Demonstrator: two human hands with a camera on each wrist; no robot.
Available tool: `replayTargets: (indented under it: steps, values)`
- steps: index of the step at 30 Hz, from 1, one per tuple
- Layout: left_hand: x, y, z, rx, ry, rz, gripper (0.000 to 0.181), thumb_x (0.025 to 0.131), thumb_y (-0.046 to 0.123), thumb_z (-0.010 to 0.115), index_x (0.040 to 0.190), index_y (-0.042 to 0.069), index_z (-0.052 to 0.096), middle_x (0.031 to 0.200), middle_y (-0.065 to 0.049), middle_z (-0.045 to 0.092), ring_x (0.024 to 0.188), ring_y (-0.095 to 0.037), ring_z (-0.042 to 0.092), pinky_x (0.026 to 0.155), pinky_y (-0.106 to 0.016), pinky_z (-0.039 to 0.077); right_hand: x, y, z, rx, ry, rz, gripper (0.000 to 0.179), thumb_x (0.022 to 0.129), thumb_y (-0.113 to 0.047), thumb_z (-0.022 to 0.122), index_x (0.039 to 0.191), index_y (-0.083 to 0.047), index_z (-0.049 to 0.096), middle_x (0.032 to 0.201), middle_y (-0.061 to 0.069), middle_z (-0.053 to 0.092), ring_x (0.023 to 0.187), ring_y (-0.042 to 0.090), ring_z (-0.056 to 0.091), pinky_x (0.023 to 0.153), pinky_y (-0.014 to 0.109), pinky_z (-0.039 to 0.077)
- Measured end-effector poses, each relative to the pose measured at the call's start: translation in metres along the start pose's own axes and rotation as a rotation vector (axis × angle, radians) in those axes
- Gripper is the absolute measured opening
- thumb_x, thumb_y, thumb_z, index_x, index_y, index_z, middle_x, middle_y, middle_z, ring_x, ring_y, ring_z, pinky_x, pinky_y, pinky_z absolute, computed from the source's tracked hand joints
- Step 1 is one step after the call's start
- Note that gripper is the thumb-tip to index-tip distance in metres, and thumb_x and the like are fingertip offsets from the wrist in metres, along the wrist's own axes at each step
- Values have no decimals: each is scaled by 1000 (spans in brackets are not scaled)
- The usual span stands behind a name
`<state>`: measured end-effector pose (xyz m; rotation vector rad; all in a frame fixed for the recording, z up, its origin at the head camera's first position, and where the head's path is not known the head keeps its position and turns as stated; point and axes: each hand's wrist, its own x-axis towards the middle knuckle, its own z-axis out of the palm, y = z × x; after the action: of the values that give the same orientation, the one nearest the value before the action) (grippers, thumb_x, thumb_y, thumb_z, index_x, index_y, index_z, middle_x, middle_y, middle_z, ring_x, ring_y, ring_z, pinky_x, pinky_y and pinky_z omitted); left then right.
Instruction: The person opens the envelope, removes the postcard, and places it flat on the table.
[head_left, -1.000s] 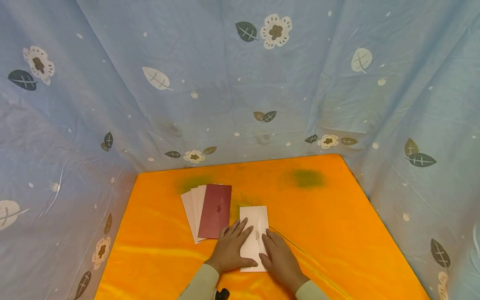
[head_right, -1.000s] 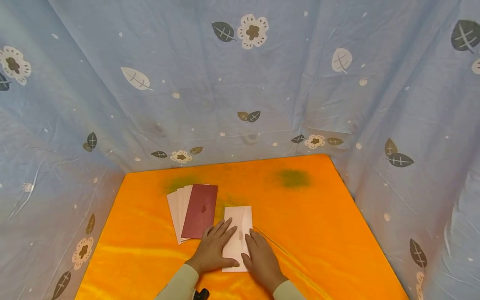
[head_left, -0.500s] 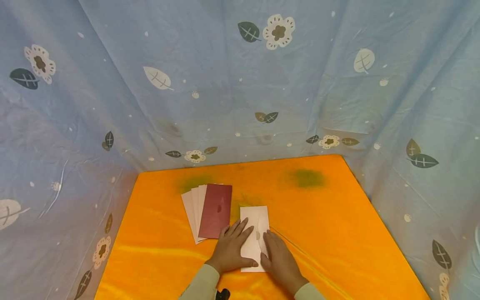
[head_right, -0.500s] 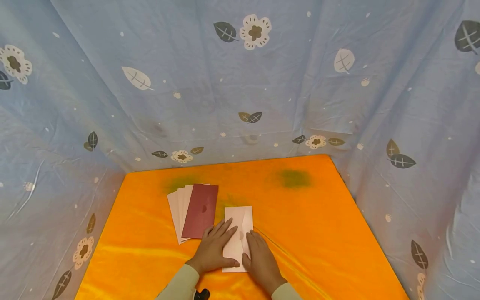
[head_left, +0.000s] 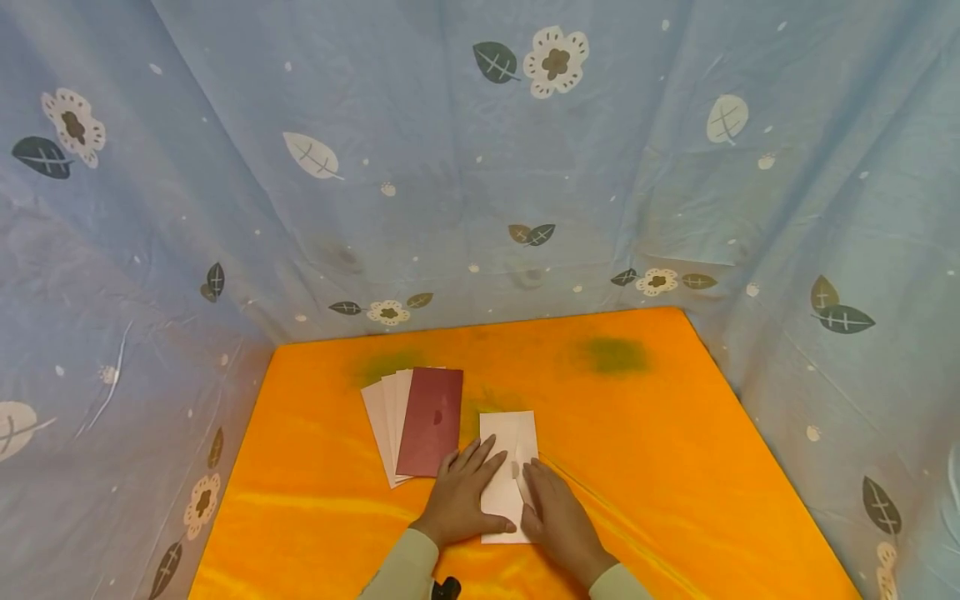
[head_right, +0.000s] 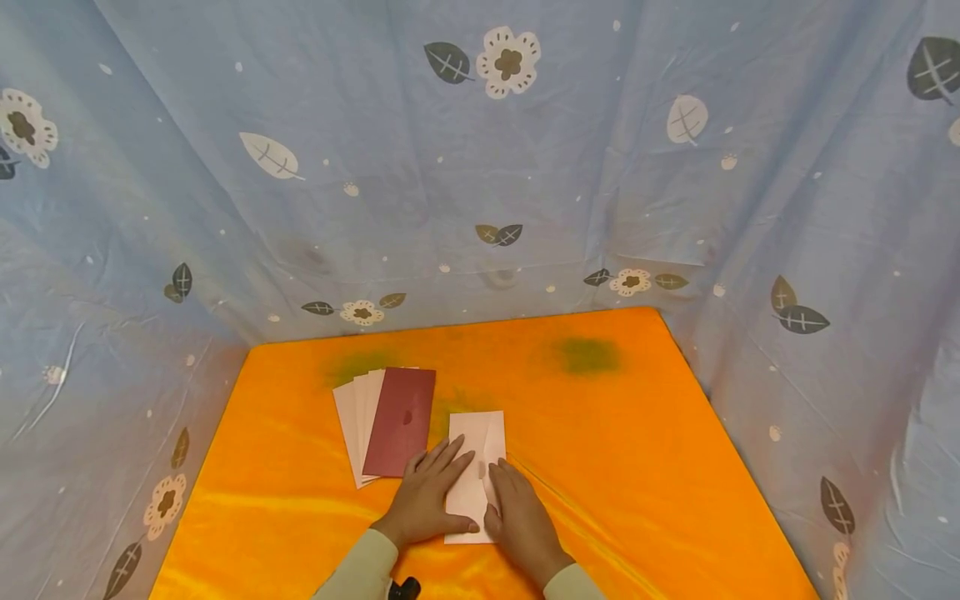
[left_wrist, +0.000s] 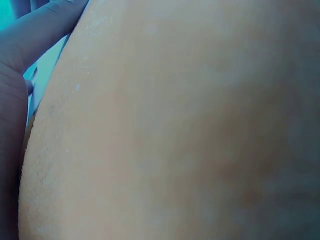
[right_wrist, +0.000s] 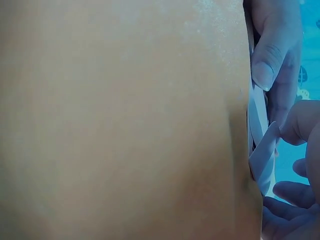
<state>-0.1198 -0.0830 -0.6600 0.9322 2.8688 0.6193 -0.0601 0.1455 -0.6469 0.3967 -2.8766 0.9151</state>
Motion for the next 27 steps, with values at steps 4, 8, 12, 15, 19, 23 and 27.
replayTargets:
  steps: [4,8,12,15,19,23,27]
  values:
    - [0,-1,1,6,11,9,113,78,88,72,169,26,44,179,0,24,162,-27,24,119,-66,26,0,0,-1,4,-2,-4,61,95,-11,75,152,5,57,158,21,54,144,41,52,115,57,43]
    - [0,-1,0,9,17,12,113,78,86,74,169,25,44,179,0,24,162,-27,24,119,-66,27,0,0,-1,7,3,-20,61,95,-9,75,152,4,57,158,20,54,143,41,52,114,57,44]
    - [0,1,-2,2,12,9,112,78,85,75,169,25,45,179,-1,26,162,-27,25,119,-66,27,0,1,-2,-3,17,-42,61,94,-9,76,151,3,59,157,20,55,142,41,54,113,56,45]
    - [1,2,-3,-11,3,7,112,79,85,74,169,25,45,179,-1,25,162,-27,24,120,-66,26,0,1,-3,-6,47,-65,58,92,-6,76,148,2,62,154,20,58,140,41,56,111,56,47]
    - [1,2,-3,-15,2,3,112,79,86,74,168,25,45,179,-1,25,162,-27,24,119,-67,26,0,3,-3,-6,80,-85,57,89,-4,77,145,1,65,152,19,60,138,39,59,109,55,49]
    - [0,2,-3,-20,7,0,111,78,84,76,168,25,46,179,-1,25,162,-27,25,119,-67,26,-1,5,-5,1,81,-93,58,89,-3,78,146,-1,65,154,19,59,138,39,59,108,54,51]
    - [0,2,-3,-25,5,0,112,79,84,76,169,25,45,179,-1,24,163,-28,23,119,-67,25,-3,6,-7,19,58,-107,55,90,0,77,144,-4,69,157,18,56,139,39,58,105,54,53]
